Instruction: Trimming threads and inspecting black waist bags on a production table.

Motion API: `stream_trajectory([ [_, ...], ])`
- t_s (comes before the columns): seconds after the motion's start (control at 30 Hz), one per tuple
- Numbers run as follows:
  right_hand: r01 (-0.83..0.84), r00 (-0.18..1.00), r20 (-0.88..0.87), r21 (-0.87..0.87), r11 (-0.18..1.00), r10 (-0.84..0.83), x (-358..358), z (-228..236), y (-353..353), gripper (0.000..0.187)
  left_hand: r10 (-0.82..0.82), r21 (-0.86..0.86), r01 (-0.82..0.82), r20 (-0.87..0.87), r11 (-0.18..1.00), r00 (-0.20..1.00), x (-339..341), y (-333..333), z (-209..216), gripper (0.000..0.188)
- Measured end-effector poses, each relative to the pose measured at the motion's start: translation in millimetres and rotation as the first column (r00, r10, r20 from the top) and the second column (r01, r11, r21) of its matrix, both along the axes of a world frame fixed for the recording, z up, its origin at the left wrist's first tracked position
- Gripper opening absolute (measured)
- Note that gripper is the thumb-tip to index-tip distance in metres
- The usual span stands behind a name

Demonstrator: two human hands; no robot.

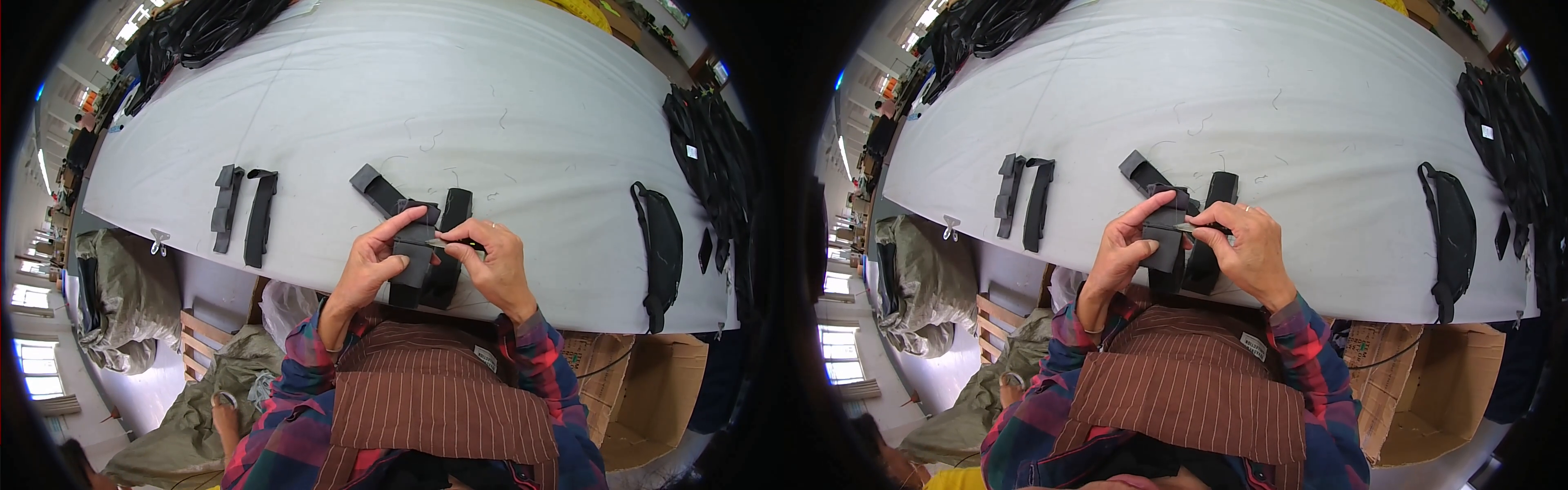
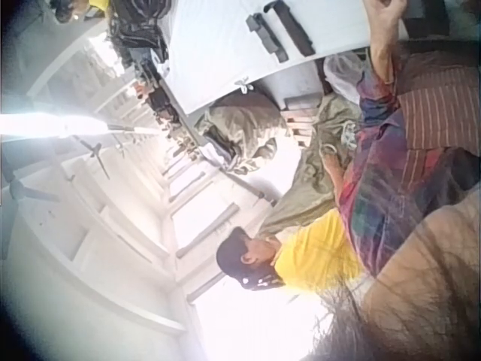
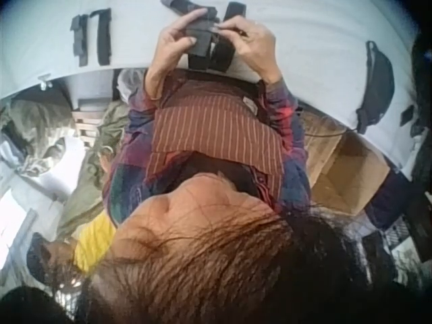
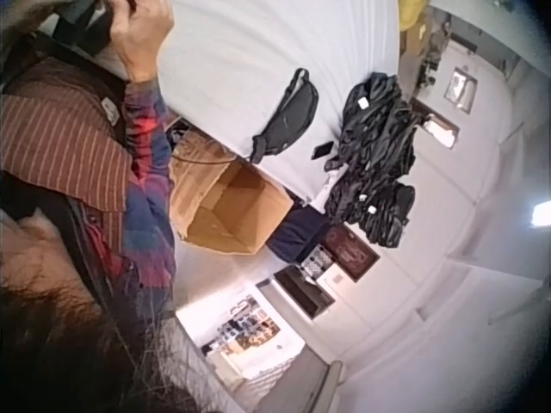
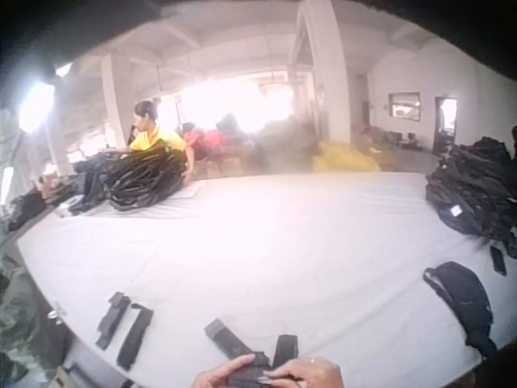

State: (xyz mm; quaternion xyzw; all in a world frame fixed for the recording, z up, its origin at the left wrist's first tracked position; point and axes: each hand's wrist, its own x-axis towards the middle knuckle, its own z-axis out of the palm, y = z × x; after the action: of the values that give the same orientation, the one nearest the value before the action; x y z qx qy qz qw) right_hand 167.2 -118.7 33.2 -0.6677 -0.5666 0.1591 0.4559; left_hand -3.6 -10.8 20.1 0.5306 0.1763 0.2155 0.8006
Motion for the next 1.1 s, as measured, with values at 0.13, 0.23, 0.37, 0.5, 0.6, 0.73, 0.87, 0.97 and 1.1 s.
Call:
stream_trajectory([
  [0.13, -0.004, 1.000, -0.027, 0.061, 0.998, 0.005, -0.5, -5.4, 0.0, 0.005, 0.009, -0.027, -0.009, 0.019, 1.000, 1.000, 1.1, -2.0, 1.9, 0.066],
  [0.23, 0.039, 0.994, -0.104, 0.099, 0.994, -0.029, -6.7, -3.7, 1.7, 0.005, 0.017, -0.039, -0.016, 0.021, 0.999, 1.000, 1.2, -3.8, 2.9, 0.065],
  [0.37, 0.025, 0.998, 0.054, 0.155, 0.988, -0.033, -13.5, -2.9, 5.7, 0.008, 0.035, 0.100, -0.031, -0.034, 0.995, 0.999, 1.2, -6.1, 1.6, 0.066],
  [0.5, 0.010, 0.998, 0.052, 0.147, 0.989, -0.018, -17.0, -5.5, 7.7, 0.008, 0.032, 0.190, -0.022, -0.050, 0.982, 0.998, 2.5, -8.1, -0.4, 0.066],
  [0.6, 0.006, 1.000, -0.013, 0.140, 0.990, -0.004, -18.1, -7.8, 8.3, 0.007, 0.026, 0.203, -0.014, -0.057, 0.979, 0.998, 2.6, -8.5, 1.5, 0.066],
  [0.73, 0.018, 0.998, -0.055, 0.097, 0.995, -0.013, -18.7, -7.9, 7.4, 0.007, 0.037, 0.230, -0.019, -0.076, 0.973, 0.996, 3.1, -8.4, 0.3, 0.066],
  [0.87, 0.036, 0.997, -0.077, 0.095, 0.995, -0.029, -20.3, -7.8, 7.3, 0.008, 0.024, 0.231, -0.006, -0.077, 0.973, 0.997, 2.6, -8.6, 2.4, 0.067],
  [0.97, 0.039, 0.995, -0.092, 0.092, 0.995, -0.030, -21.3, -8.1, 7.2, 0.008, 0.026, 0.226, -0.009, -0.074, 0.974, 0.997, 2.0, -9.0, 2.1, 0.067],
  [1.1, 0.042, 0.998, -0.060, 0.101, 0.994, -0.037, -21.3, -7.1, 6.8, 0.007, 0.038, 0.239, -0.020, -0.071, 0.971, 0.997, 3.3, -9.6, 3.0, 0.067],
])
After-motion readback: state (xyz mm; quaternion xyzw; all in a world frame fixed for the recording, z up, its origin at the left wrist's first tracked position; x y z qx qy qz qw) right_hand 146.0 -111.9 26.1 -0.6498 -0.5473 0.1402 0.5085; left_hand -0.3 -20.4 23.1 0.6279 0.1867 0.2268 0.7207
